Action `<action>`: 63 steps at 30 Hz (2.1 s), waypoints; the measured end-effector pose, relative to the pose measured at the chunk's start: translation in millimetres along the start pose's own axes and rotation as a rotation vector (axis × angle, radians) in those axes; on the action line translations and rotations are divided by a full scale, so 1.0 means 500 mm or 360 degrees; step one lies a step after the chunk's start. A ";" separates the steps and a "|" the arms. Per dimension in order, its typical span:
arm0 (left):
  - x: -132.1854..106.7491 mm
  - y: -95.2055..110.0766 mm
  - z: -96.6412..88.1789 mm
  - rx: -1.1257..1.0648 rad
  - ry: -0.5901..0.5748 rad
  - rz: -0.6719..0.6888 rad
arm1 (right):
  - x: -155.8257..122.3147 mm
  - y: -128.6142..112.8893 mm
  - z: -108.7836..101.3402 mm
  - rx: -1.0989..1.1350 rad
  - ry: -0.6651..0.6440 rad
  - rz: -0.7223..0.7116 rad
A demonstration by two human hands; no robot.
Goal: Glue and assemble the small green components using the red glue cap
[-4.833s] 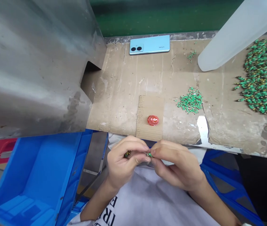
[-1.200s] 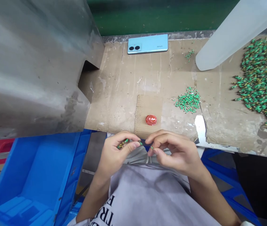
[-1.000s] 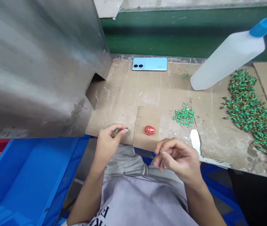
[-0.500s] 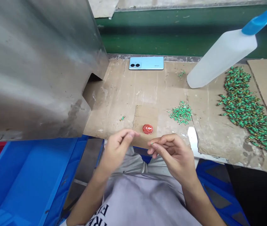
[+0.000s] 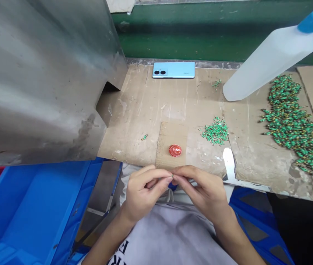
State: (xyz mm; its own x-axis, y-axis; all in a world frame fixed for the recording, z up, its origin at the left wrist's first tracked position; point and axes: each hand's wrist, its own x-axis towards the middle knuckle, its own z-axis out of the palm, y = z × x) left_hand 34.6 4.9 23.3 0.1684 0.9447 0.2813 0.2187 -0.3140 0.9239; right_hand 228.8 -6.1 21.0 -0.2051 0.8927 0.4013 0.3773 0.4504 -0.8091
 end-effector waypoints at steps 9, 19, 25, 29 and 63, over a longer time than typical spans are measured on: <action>-0.005 0.001 0.012 -0.0213 0.0057 -0.0183 | 0.002 0.015 0.016 0.0253 0.0111 -0.0008; -0.008 -0.002 0.014 -0.0373 -0.0027 -0.0662 | 0.000 0.024 -0.003 0.0236 -0.0023 0.0270; 0.006 -0.014 0.008 -0.1107 0.0109 -0.1209 | 0.020 0.061 -0.011 -0.0243 0.0118 0.0465; 0.022 -0.003 0.001 -0.1448 0.0201 -0.1335 | 0.031 0.069 -0.004 -0.0337 0.0092 0.0489; -0.010 -0.017 0.005 -0.1362 0.0121 -0.1298 | 0.026 0.068 -0.006 -0.0069 0.0153 0.0682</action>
State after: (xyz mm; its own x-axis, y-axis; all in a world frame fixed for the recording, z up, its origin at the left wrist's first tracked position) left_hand 34.3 2.5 13.5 0.2129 0.8491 -0.4834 -0.4842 0.5214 0.7026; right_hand 241.8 21.1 0.1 0.0624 0.9954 0.0729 0.4481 0.0373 -0.8932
